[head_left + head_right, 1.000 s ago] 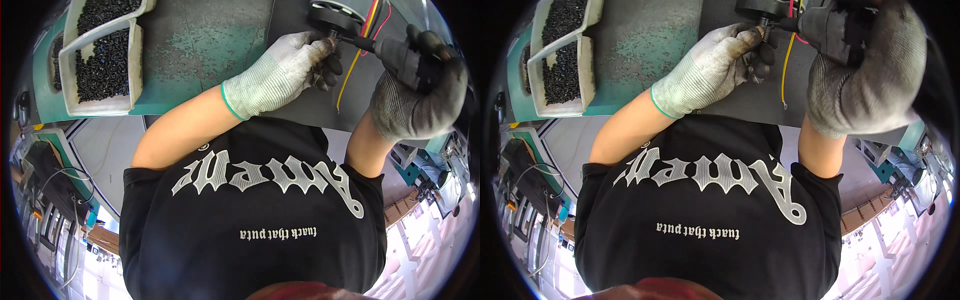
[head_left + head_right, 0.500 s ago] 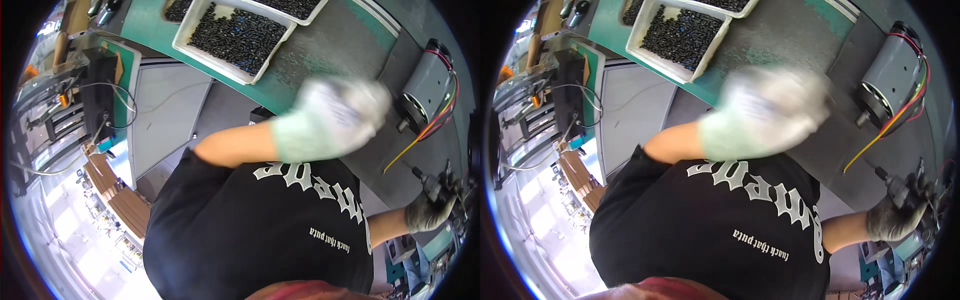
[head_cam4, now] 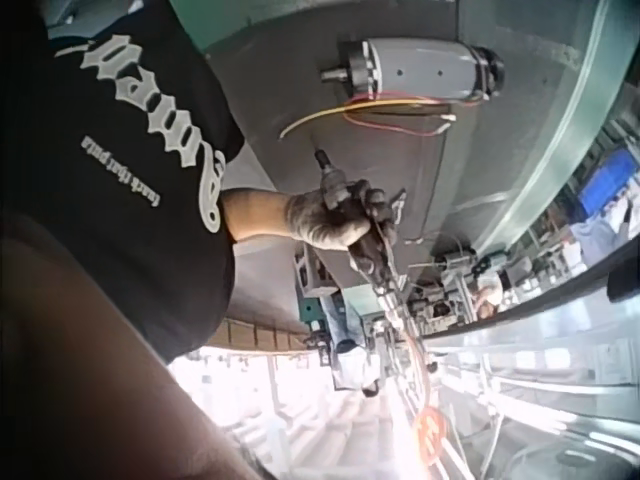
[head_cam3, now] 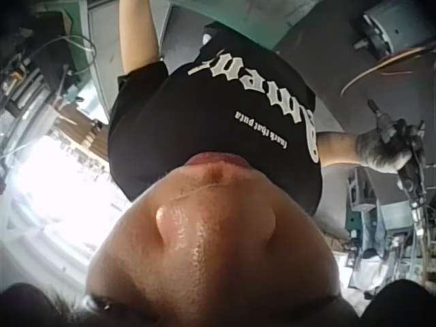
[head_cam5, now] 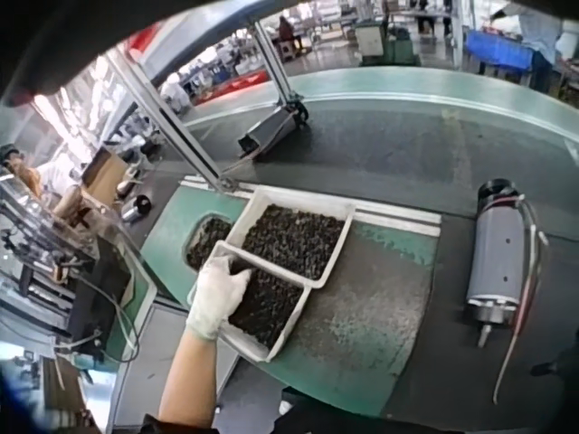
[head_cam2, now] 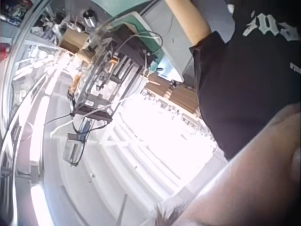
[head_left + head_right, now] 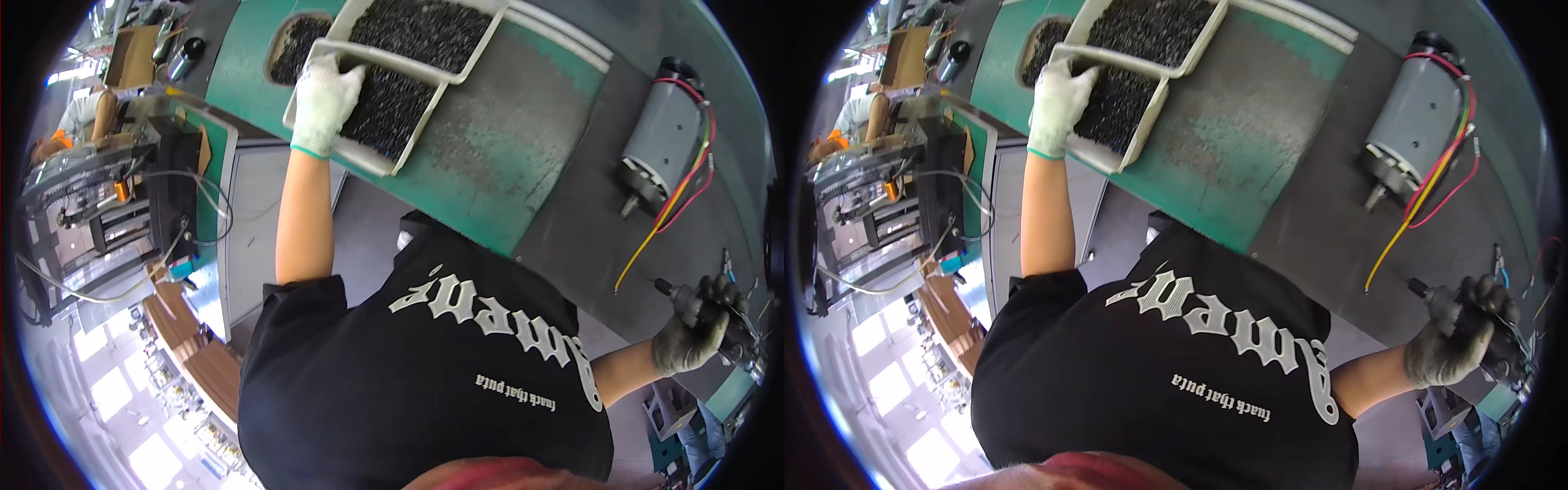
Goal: The recorder is assembling electric motors by attaching a fan component and securing parts using power tools.
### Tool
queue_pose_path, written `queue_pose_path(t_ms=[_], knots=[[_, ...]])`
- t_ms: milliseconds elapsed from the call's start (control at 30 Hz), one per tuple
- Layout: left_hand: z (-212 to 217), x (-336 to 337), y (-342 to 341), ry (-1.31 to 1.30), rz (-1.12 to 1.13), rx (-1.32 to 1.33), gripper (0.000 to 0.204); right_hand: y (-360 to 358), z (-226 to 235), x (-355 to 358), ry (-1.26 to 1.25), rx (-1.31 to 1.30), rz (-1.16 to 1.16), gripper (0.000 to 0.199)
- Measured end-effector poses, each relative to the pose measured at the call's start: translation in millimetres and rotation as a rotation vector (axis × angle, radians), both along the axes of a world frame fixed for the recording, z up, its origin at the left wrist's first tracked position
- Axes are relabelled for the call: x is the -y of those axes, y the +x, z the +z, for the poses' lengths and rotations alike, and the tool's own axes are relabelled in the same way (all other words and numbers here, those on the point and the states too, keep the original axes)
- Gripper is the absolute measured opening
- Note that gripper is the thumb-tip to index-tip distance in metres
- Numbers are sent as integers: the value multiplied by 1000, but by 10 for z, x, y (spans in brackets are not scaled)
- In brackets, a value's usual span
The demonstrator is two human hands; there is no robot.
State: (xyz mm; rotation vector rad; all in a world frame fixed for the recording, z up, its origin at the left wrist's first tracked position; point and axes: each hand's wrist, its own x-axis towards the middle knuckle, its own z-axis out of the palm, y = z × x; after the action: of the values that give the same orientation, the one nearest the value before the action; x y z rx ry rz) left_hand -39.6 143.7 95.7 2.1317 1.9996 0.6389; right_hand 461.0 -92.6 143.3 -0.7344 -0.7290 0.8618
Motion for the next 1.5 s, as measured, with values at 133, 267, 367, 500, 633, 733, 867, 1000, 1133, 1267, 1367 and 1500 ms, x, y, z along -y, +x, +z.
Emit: queue_pose_path(t_ms=[133,267,367,500,633,733,867,1000,1133,1267,1367,1500], knots=[[-3,37,26,-21,64,-99,29,-125,3,-84,-70,58,-94,35],[33,108,99,-40,150,-86,33,-253,26,-140,-91,109,-197,39],[125,236,169,7,273,-236,31,-309,95,-131,-81,172,-261,40],[606,437,502,-33,79,220,27,-378,155,-242,-72,127,-192,39],[777,986,1437,-352,-380,1447,20,-473,469,-315,109,-45,97,34],[641,1088,2055,-935,-713,1901,17,-553,674,-367,363,-134,238,27],[545,1117,2364,-1259,-717,2099,22,-423,610,-275,315,-74,127,27],[508,1175,2428,-1308,-692,2155,27,-36,575,-88,302,-23,62,27],[407,1234,2404,-1240,-686,2176,28,-789,650,-321,289,3,35,27],[458,1263,2414,-1199,-573,2086,28,-866,633,-391,278,14,24,27],[436,1243,2429,-1199,-532,2063,27,-921,612,-444,271,19,13,27],[416,1217,2428,-1190,-560,2076,25,-889,573,-463,260,30,-9,27]])
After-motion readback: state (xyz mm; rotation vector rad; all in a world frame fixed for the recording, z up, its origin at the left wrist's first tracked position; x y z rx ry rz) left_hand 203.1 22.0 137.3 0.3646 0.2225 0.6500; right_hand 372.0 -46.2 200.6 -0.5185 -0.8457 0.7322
